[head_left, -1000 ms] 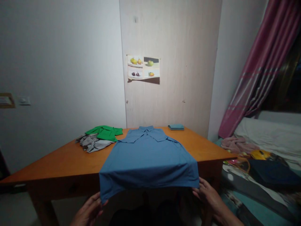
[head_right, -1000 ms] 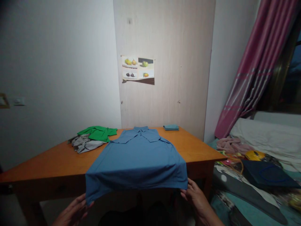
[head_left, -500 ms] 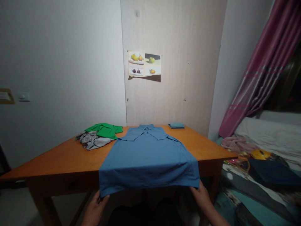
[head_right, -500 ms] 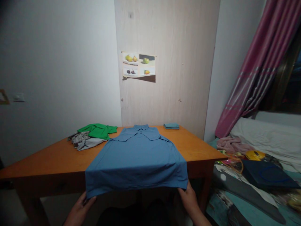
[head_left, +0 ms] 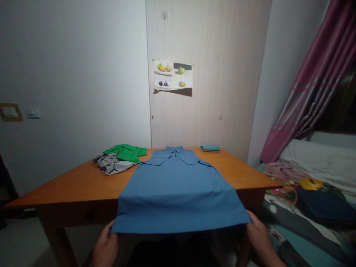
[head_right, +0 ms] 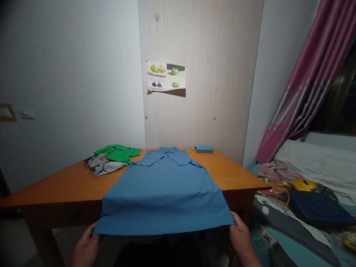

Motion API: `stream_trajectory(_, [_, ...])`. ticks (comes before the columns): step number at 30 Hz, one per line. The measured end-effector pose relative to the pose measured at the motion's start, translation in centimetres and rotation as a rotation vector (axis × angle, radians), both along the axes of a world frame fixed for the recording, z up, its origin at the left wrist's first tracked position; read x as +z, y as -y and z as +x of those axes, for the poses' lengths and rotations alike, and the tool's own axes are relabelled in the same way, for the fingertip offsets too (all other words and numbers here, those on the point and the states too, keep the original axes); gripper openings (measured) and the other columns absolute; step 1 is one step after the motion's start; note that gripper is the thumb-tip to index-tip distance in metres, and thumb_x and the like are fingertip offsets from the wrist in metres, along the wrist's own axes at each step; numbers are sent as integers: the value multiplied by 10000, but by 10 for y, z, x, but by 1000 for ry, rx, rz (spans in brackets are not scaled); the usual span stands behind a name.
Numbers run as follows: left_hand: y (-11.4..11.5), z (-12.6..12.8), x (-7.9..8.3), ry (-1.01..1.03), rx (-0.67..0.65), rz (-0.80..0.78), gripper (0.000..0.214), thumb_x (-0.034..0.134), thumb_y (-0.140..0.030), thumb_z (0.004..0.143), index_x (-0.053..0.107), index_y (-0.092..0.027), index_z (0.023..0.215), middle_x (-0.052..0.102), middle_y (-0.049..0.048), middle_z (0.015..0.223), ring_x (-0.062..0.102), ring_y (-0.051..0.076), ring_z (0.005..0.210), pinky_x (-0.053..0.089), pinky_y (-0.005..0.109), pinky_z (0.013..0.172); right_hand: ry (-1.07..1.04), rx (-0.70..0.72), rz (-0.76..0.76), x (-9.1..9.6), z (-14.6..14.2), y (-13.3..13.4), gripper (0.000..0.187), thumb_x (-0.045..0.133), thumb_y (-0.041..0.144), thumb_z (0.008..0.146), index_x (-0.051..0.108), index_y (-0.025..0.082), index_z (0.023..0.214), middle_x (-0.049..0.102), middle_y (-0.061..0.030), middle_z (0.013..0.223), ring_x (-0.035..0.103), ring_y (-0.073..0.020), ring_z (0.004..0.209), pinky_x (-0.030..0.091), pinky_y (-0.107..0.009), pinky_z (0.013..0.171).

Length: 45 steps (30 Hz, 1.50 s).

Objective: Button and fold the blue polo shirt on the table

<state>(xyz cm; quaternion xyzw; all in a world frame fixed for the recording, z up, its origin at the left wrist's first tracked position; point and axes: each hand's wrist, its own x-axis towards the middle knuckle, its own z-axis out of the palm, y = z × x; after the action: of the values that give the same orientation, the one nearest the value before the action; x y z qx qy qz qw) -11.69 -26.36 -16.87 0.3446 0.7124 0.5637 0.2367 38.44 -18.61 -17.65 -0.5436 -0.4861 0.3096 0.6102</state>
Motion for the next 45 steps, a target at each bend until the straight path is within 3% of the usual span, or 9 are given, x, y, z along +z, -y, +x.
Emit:
stream_trajectory(7, [19, 4, 25, 75, 59, 87, 555, 533, -347, 708, 555, -260, 1255, 728, 26, 1069, 693, 269, 963, 550, 327, 814, -168, 41, -75, 35, 1, 13, 526, 694, 321, 641, 656, 263, 1162, 724, -26, 1125, 644, -283, 1075, 536, -305, 832])
stream_trajectory(11, [32, 7, 58, 46, 33, 93, 540, 532, -323, 693, 624, -291, 1224, 739, -7, 1022, 693, 263, 950, 562, 338, 822, -290, 171, -102, 64, 7, 18, 627, 714, 289, 649, 611, 284, 1268, 681, -38, 1227, 670, -262, 999, 555, -288, 739])
stream_trajectory(13, [38, 10, 79, 45, 31, 134, 472, 556, -333, 672, 687, -267, 1121, 731, -2, 1085, 649, 277, 1085, 553, 330, 875, -308, 234, -141, 75, 15, 16, 581, 701, 255, 647, 644, 288, 1224, 703, -33, 1159, 681, -221, 822, 540, -262, 607])
stream_trajectory(16, [41, 14, 111, 193, -14, 165, 472, 626, -324, 591, 710, -230, 1045, 743, 26, 1060, 670, 283, 1024, 581, 304, 788, -351, 282, -137, 87, 27, 7, 445, 698, 224, 658, 695, 276, 1099, 719, -13, 979, 608, -154, 615, 492, -233, 482])
stream_trajectory(20, [38, 10, 137, 322, -90, 204, 477, 710, -262, 528, 722, -208, 1002, 746, 37, 1039, 693, 232, 891, 582, 234, 661, -430, 315, -86, 102, 38, -10, 302, 762, 224, 675, 704, 244, 971, 680, -14, 834, 602, -154, 612, 523, -237, 484])
stream_trajectory(26, [32, -17, 143, 367, -240, 144, 548, 791, -221, 513, 704, -183, 1053, 745, 24, 955, 685, 190, 843, 553, 204, 688, -436, 389, -108, 124, 45, -17, 332, 779, 207, 682, 700, 225, 1003, 705, -43, 962, 679, -208, 809, 605, -283, 653])
stream_trajectory(32, [32, -22, 154, 134, -270, 126, 661, 735, -349, 596, 623, -159, 1220, 723, -3, 918, 624, 173, 810, 490, 210, 687, -376, 500, -150, 135, 50, -18, 510, 834, 203, 650, 656, 205, 1128, 710, -91, 1092, 690, -256, 974, 584, -337, 873])
stream_trajectory(38, [24, -10, 170, -142, -170, 171, 603, 686, -405, 635, 635, -143, 1176, 705, 18, 1035, 606, 186, 923, 461, 204, 775, -379, 450, -120, 138, 43, -34, 355, 828, 227, 692, 672, 183, 1007, 726, -87, 999, 702, -227, 907, 592, -302, 821])
stream_trajectory(45, [11, -18, 173, -215, -231, 200, 621, 702, -589, 666, 669, -123, 1074, 723, 36, 947, 620, 201, 889, 465, 188, 714, -235, 334, -77, 153, 38, -48, 343, 825, 419, 714, 661, 168, 881, 690, -44, 784, 610, -128, 603, 488, -219, 532])
